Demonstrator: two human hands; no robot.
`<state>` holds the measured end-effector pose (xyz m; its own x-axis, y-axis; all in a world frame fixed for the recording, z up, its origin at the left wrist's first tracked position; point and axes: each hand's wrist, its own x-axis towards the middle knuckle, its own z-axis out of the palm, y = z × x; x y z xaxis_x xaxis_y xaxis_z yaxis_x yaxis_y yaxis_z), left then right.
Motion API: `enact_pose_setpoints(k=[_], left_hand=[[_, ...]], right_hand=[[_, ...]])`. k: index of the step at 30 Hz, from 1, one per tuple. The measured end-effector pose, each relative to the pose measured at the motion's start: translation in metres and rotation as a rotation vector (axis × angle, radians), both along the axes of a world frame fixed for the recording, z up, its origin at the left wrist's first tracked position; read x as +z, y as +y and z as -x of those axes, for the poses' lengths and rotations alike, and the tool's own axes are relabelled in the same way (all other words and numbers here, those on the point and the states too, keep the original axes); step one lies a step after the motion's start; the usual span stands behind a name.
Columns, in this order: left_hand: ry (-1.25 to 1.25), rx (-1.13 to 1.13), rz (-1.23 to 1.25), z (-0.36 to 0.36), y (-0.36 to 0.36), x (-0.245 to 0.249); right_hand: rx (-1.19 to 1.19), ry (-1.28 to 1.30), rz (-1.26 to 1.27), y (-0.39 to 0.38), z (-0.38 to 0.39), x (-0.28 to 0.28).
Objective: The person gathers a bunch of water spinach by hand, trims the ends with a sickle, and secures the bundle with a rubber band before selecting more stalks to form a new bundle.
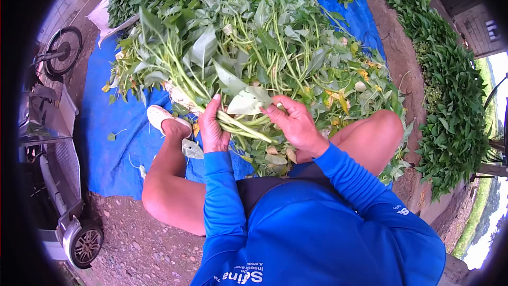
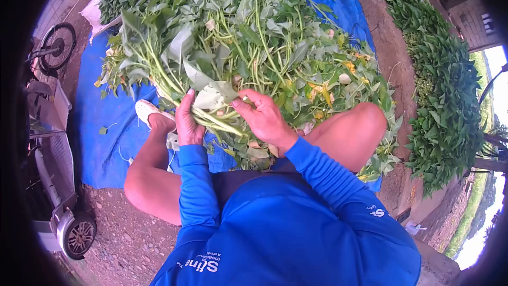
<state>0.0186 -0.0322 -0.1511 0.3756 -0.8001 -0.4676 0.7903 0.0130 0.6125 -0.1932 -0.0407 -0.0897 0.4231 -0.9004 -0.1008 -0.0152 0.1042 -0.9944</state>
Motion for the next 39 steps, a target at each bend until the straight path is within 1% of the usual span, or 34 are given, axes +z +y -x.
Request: enact_pose_setpoints(k=[1,2,3,6,8,9,10,11,12,13,14,15,17,19,20,21,23,25,26,29,30,32,33,34,35,37,39], left_hand=[[0.049,-0.042,-0.009,-0.006,0.004,-0.005],[0.078,-0.032,0.021,-0.004,0.002,-0.007],[0.104,-0.029,0.020,-0.003,0.001,-0.006],[0.167,0.002,0.094,0.002,-0.004,-0.007],[0.197,0.096,0.106,-0.013,-0.006,-0.008],[0.208,0.106,0.128,-0.026,-0.005,-0.007],[0.177,0.095,0.094,-0.036,-0.004,-0.002],[0.147,0.078,0.060,-0.044,-0.003,0.004],[0.138,0.073,0.045,-0.049,-0.001,0.005],[0.134,0.062,0.045,-0.051,0.001,0.004],[0.133,0.052,0.050,-0.050,0.002,0.002],[0.136,0.041,0.057,-0.048,0.002,0.002],[0.081,-0.009,0.011,-0.037,0.000,0.005],[0.089,-0.083,0.020,-0.026,-0.003,-0.002],[0.107,-0.104,0.007,-0.020,-0.004,-0.003],[0.128,-0.125,0.004,-0.016,-0.007,-0.012],[0.091,-0.151,-0.051,-0.005,-0.007,-0.015],[0.055,-0.184,-0.117,0.002,-0.006,-0.022],[0.046,-0.181,-0.153,0.005,-0.005,-0.027],[-0.013,-0.231,-0.171,0.005,-0.006,-0.045],[-0.027,-0.232,-0.182,0.004,-0.008,-0.046],[-0.051,-0.240,-0.202,0.006,-0.013,-0.049],[-0.024,-0.234,-0.203,0.009,-0.015,-0.050],[0.003,-0.230,-0.204,0.011,-0.018,-0.050],[0.028,-0.224,-0.201,0.013,-0.020,-0.049],[0.029,-0.228,-0.209,0.016,-0.022,-0.053],[0.023,-0.235,-0.217,0.019,-0.022,-0.052]], right_hand=[[-0.048,-0.147,-0.123,-0.001,0.015,0.000],[-0.057,-0.299,-0.261,-0.001,0.032,-0.018],[-0.057,-0.451,-0.358,0.000,0.043,-0.025],[-0.084,-0.603,-0.441,0.009,0.054,-0.024],[-0.194,-0.691,-0.471,0.000,0.082,-0.015],[-0.241,-0.735,-0.493,-0.011,0.101,-0.007],[-0.450,-0.452,-0.426,-0.028,0.123,0.012],[-0.522,-0.185,-0.313,-0.049,0.153,0.023],[-0.509,0.163,-0.263,-0.073,0.201,0.019],[-0.650,0.928,0.066,-0.100,0.245,-0.003],[-0.693,1.233,0.315,-0.105,0.251,-0.006],[-0.794,1.563,0.540,-0.111,0.257,-0.008],[-0.847,1.300,0.678,-0.134,0.211,0.015],[-0.546,0.527,0.135,-0.156,0.148,-0.013],[-0.393,0.662,0.110,-0.166,0.124,-0.046],[-0.255,0.824,0.168,-0.172,0.103,-0.069],[-0.283,0.934,0.114,-0.187,0.071,-0.124],[-0.336,1.078,0.113,-0.190,0.052,-0.156],[-0.362,1.154,0.105,-0.188,0.047,-0.168],[-0.294,1.130,0.056,-0.196,0.052,-0.177],[-0.333,1.060,0.062,-0.200,0.052,-0.173],[-0.384,0.816,0.061,-0.199,0.062,-0.165],[-0.415,0.696,0.055,-0.195,0.069,-0.152],[-0.408,0.733,0.076,-0.194,0.078,-0.135],[-0.372,0.623,-0.015,-0.193,0.086,-0.114],[-0.395,0.437,-0.167,-0.182,0.093,-0.058],[-0.337,0.349,-0.153,-0.170,0.107,-0.019]])
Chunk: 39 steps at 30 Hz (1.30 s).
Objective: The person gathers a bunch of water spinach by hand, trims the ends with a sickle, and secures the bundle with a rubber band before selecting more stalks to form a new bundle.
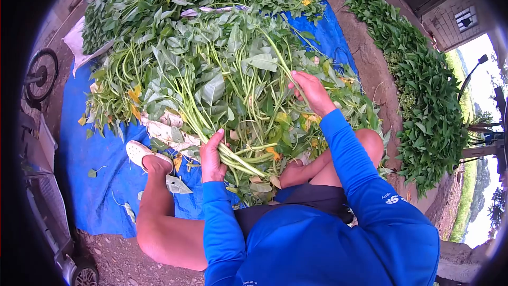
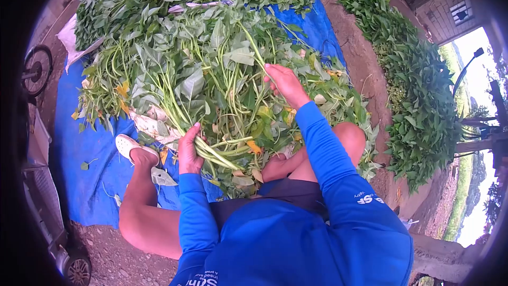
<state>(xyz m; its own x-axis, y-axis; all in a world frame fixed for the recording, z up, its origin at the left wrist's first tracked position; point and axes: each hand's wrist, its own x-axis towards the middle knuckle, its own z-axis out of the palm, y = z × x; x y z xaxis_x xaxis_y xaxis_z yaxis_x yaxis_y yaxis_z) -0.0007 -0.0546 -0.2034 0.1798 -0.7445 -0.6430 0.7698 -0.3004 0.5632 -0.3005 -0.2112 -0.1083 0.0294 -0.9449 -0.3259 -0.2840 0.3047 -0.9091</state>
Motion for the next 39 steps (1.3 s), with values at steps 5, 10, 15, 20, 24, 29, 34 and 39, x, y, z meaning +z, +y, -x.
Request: enact_pose_setpoints(k=[5,10,15,20,24,29,34,39], left_hand=[[0.013,0.002,0.027,0.004,0.002,0.003],[0.017,-0.011,0.029,0.004,0.008,-0.005],[0.015,-0.030,0.019,0.003,0.013,-0.010],[0.030,-0.027,0.019,0.003,0.014,-0.017],[0.022,-0.048,0.011,0.004,0.015,-0.016],[0.058,-0.039,0.011,0.002,0.017,-0.025],[0.119,-0.084,-0.005,0.002,0.017,-0.033],[0.103,-0.093,-0.002,0.006,0.016,-0.036]], right_hand=[[-0.109,0.196,0.219,0.009,0.012,0.025],[-0.404,0.046,0.356,0.027,0.003,0.043],[-0.279,-0.099,0.158,0.023,0.027,0.037],[-0.287,-0.166,0.138,0.039,0.013,0.046],[-0.236,-0.127,-0.010,0.031,0.036,0.027],[-0.133,-0.247,0.061,0.057,0.015,0.043],[-0.022,-0.045,0.423,0.089,-0.016,0.061],[0.116,0.241,0.623,0.108,-0.060,0.051]])
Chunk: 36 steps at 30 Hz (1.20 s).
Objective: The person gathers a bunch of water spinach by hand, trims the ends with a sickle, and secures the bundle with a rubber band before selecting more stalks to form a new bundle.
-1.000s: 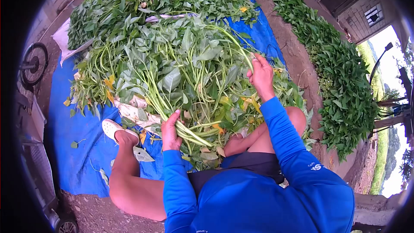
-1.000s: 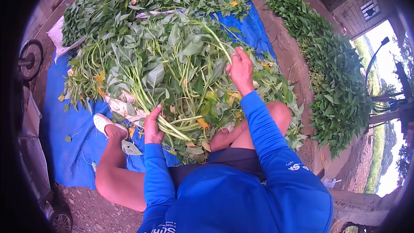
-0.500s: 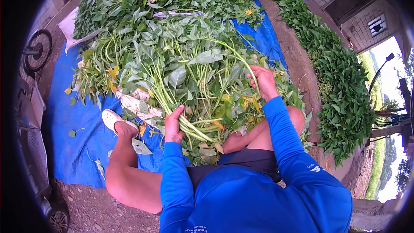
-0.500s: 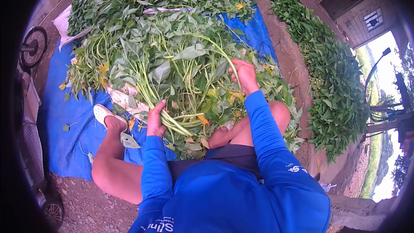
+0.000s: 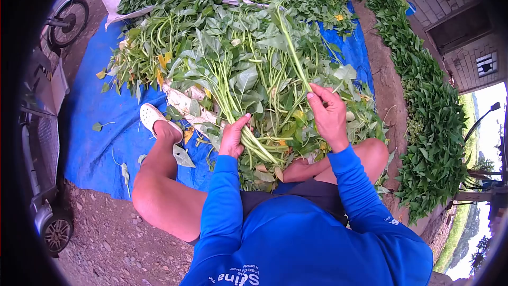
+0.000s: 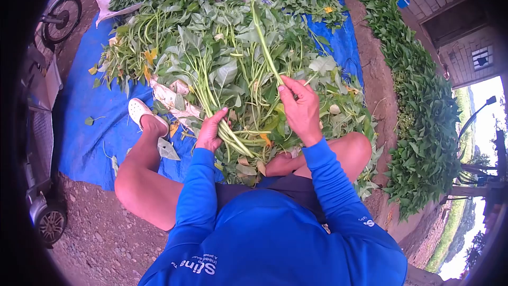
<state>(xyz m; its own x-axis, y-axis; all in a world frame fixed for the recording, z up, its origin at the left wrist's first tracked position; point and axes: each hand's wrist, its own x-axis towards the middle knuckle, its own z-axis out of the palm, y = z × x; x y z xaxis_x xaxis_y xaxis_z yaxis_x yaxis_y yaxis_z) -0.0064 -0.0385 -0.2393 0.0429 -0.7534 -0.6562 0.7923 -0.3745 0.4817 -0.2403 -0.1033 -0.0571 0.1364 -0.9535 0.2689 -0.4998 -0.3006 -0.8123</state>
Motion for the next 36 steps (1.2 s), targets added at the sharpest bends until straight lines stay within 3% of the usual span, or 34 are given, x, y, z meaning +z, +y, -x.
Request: enact_pose_setpoints(k=[4,7,12,15,16,17,19,20,22,24,28,32,35,36], left_hand=[[0.033,-0.030,-0.012,-0.003,0.000,-0.008],[0.225,-0.027,-0.024,-0.005,0.008,-0.007],[0.263,-0.007,0.010,-0.003,0.014,-0.016],[-0.068,0.255,0.074,0.020,0.012,-0.007],[-0.300,0.308,0.064,0.030,0.009,-0.004],[-0.362,0.265,0.053,0.038,0.010,-0.001],[-0.368,0.114,-0.003,0.036,0.003,-0.064],[-0.347,0.106,-0.043,0.030,0.001,-0.063],[-0.307,0.084,-0.125,0.019,0.001,-0.049],[-0.282,0.201,-0.092,0.017,0.002,-0.025],[-0.261,0.251,-0.038,0.018,-0.007,-0.006],[-0.314,0.333,0.003,0.002,-0.011,0.016],[-0.388,0.290,0.043,-0.026,-0.008,0.036],[-0.369,0.260,0.033,-0.032,-0.006,0.043]], right_hand=[[0.115,0.157,-0.024,0.028,-0.035,-0.034],[0.318,0.310,-0.348,0.052,-0.039,-0.087],[0.275,0.273,-0.475,0.062,-0.037,-0.123],[0.315,0.247,-0.506,0.059,-0.038,-0.128],[0.335,0.236,-0.517,0.059,-0.041,-0.129],[0.361,0.209,-0.524,0.061,-0.044,-0.135],[0.417,0.152,-0.535,0.063,-0.049,-0.151],[0.417,0.120,-0.559,0.066,-0.051,-0.147],[0.391,0.219,-0.429,0.074,-0.053,-0.125],[0.366,0.347,-0.213,0.083,-0.048,-0.099],[0.288,0.305,-0.027,0.098,-0.025,-0.081],[0.194,0.191,-0.021,0.101,0.001,-0.075],[-0.191,-0.317,-0.602,0.056,0.056,-0.054],[-0.328,-0.213,-0.655,0.029,0.084,-0.043]])
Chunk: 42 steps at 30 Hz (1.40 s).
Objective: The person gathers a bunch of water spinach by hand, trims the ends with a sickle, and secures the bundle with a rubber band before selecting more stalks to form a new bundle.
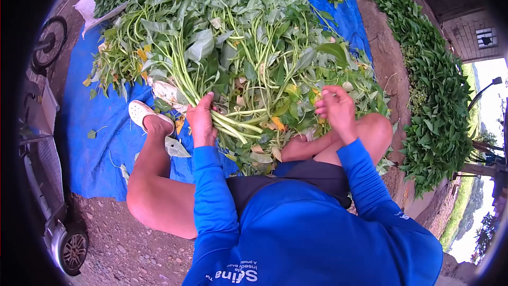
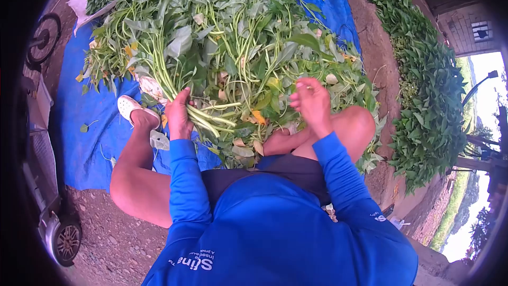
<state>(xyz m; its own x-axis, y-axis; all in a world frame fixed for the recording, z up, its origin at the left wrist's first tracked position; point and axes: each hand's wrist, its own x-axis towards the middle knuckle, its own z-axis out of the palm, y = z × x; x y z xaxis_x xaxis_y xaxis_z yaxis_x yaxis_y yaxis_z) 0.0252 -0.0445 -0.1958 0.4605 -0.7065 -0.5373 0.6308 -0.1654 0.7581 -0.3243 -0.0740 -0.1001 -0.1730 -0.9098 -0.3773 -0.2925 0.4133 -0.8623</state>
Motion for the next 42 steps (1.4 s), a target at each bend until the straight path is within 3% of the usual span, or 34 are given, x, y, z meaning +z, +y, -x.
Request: enact_pose_setpoints(k=[3,5,7,10,12,13,15,18,21,22,25,26,29,35,38,41,42], left_hand=[[0.041,-0.055,-0.015,-0.004,0.004,0.018],[0.085,-0.080,-0.004,-0.002,0.003,0.024],[0.098,-0.117,0.011,-0.001,0.004,0.007],[0.025,-0.109,-0.025,0.000,0.007,0.003],[-0.065,-0.111,-0.070,-0.005,0.014,0.015],[-0.077,-0.103,-0.080,-0.007,0.018,0.020],[-0.100,-0.086,-0.085,-0.010,0.019,0.028],[-0.104,-0.065,-0.090,-0.012,0.016,0.026],[-0.077,-0.090,-0.100,-0.012,0.012,0.022],[-0.064,-0.095,-0.098,-0.011,0.010,0.024],[-0.057,-0.092,-0.076,-0.007,0.009,0.028],[-0.062,-0.094,-0.081,-0.008,0.009,0.027],[-0.060,-0.094,-0.096,-0.008,0.011,0.028],[-0.052,-0.133,-0.109,-0.011,0.012,0.021],[-0.050,-0.167,-0.108,-0.008,0.011,0.015],[-0.035,-0.186,-0.120,-0.002,0.011,0.019],[-0.033,-0.184,-0.126,0.000,0.012,0.022]], right_hand=[[0.167,1.118,0.103,-0.046,0.049,0.018],[0.158,0.830,0.318,-0.070,0.023,-0.005],[0.316,0.332,0.218,-0.085,-0.037,-0.036],[0.385,-0.010,-0.285,-0.100,-0.118,-0.098],[0.340,0.049,-0.531,-0.102,-0.159,-0.148],[0.338,0.034,-0.491,-0.091,-0.170,-0.156],[0.371,0.622,0.006,-0.075,-0.187,-0.209],[0.120,0.566,-0.112,-0.072,-0.201,-0.208],[-0.014,0.141,-0.410,-0.085,-0.198,-0.201],[0.088,0.375,-0.255,-0.101,-0.192,-0.284],[0.036,0.067,-0.039,-0.089,-0.174,-0.243],[-0.102,-0.132,-0.166,-0.088,-0.172,-0.236],[-0.152,-0.193,-0.202,-0.082,-0.155,-0.238],[-0.032,-0.260,-0.170,-0.064,-0.108,-0.155],[0.188,-0.121,-0.095,-0.073,-0.070,-0.130],[0.118,-0.180,-0.227,-0.080,-0.053,-0.085],[0.040,-0.358,-0.250,-0.078,-0.052,-0.070]])
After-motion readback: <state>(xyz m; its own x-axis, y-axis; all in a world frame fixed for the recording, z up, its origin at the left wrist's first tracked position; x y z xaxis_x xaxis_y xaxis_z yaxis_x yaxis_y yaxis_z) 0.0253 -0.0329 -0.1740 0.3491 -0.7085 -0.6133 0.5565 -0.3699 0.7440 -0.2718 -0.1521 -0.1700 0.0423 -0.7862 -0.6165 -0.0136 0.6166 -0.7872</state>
